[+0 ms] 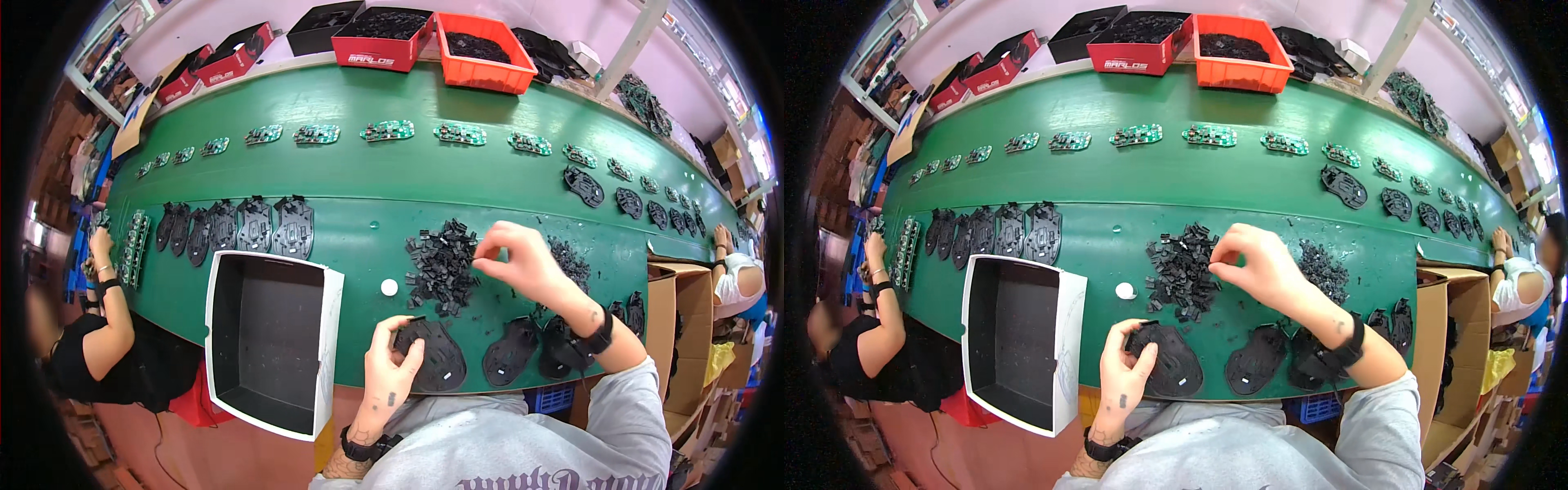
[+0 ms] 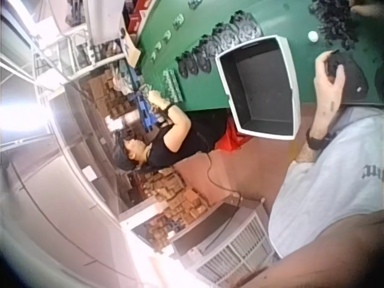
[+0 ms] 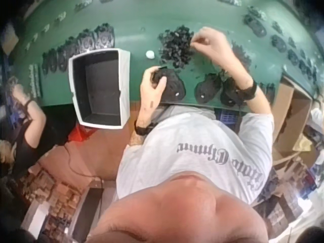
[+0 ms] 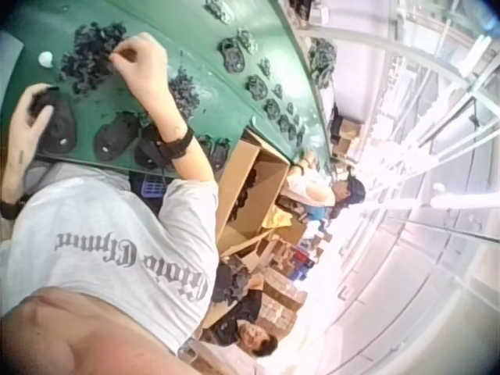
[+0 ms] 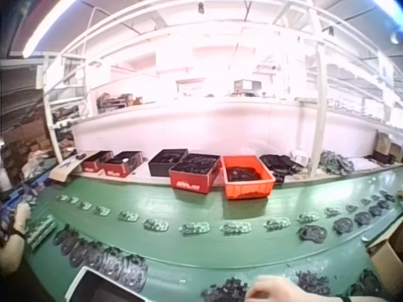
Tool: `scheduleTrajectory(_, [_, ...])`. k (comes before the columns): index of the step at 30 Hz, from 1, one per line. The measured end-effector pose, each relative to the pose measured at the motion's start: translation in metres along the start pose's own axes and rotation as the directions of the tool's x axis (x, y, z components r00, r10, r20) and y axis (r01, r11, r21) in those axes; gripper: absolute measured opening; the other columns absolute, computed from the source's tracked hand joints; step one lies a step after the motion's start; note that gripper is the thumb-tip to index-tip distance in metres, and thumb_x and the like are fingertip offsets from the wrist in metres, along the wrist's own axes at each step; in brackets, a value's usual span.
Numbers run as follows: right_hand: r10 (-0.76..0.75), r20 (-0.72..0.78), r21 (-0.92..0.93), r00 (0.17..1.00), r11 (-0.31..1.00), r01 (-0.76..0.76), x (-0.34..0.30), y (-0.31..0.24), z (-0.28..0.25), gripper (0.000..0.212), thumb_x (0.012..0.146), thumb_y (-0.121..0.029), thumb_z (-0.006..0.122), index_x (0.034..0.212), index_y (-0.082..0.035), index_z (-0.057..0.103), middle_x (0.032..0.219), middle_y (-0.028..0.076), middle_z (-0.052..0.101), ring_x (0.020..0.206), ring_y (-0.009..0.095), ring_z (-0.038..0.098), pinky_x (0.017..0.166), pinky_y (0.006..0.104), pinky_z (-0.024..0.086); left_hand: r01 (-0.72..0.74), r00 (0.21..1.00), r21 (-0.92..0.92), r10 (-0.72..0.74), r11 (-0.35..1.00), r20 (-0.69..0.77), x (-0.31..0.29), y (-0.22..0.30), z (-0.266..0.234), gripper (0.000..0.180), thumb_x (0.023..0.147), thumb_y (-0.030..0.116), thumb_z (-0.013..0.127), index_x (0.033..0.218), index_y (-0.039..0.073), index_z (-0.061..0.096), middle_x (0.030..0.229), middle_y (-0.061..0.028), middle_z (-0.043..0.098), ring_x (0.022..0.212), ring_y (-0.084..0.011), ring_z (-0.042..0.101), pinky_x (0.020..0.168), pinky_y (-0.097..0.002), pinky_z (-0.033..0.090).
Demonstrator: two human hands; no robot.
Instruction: The person assembles small electronic components on a green workbench. They pick up black plastic housings, apply adhesive from a small bottle, and attach small black parts. The person places completed assemblies into a white box and continues the process with multiple units.
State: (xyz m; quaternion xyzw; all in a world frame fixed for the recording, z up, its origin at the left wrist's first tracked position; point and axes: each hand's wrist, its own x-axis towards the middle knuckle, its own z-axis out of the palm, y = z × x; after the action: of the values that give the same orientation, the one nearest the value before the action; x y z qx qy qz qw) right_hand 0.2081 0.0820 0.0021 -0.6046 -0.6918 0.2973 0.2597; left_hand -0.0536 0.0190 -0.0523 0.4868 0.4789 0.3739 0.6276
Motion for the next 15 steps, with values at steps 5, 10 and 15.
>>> scheduleTrajectory(5, [-0.048, 0.101, 0.376, 0.994, 0.927, 0.006, -0.035, -0.033, -0.009, 0.011, 0.078, -0.012, 0.077, 0.085, -0.006, 0.072, 0.103, 0.006, 0.065, 0.094, 0.017, 0.064, 0.076, 0.0293, 0.053, -0.130, 0.988, -0.006, 0.129, 0.991, -0.085, 0.010, 0.018, 0.022, 0.040, 0.093, 0.002, 0.061, 0.129, 0.000, 0.043, 0.109, -0.0101, 0.059, 0.083, -0.0104, 0.064, 0.065, -0.0218, 0.054])
scheduleTrajectory(10, [0.067, 0.171, 0.447, 0.983, 0.884, -0.138, -0.053, -0.024, 0.003, 0.010, 0.081, -0.007, 0.076, 0.086, -0.001, 0.069, 0.104, 0.009, 0.065, 0.093, 0.017, 0.066, 0.081, 0.0307, 0.056, -0.285, 0.957, 0.056, 0.287, 0.957, -0.034, 0.019, 0.022, 0.046, 0.045, 0.093, 0.004, 0.063, 0.132, 0.001, 0.040, 0.102, -0.0145, 0.066, 0.084, -0.0144, 0.068, 0.068, -0.0253, 0.057])
scheduleTrajectory(15, [0.260, 0.292, 0.641, 0.921, 0.661, -0.390, -0.059, -0.005, -0.003, 0.011, 0.084, -0.002, 0.073, 0.086, 0.003, 0.064, 0.102, 0.008, 0.065, 0.091, 0.013, 0.067, 0.080, 0.0269, 0.056, -0.361, 0.933, 0.138, 0.357, 0.922, 0.048, 0.023, 0.020, 0.056, 0.047, 0.092, 0.003, 0.065, 0.132, 0.000, 0.040, 0.102, -0.0138, 0.067, 0.087, -0.0164, 0.070, 0.071, -0.0278, 0.058])
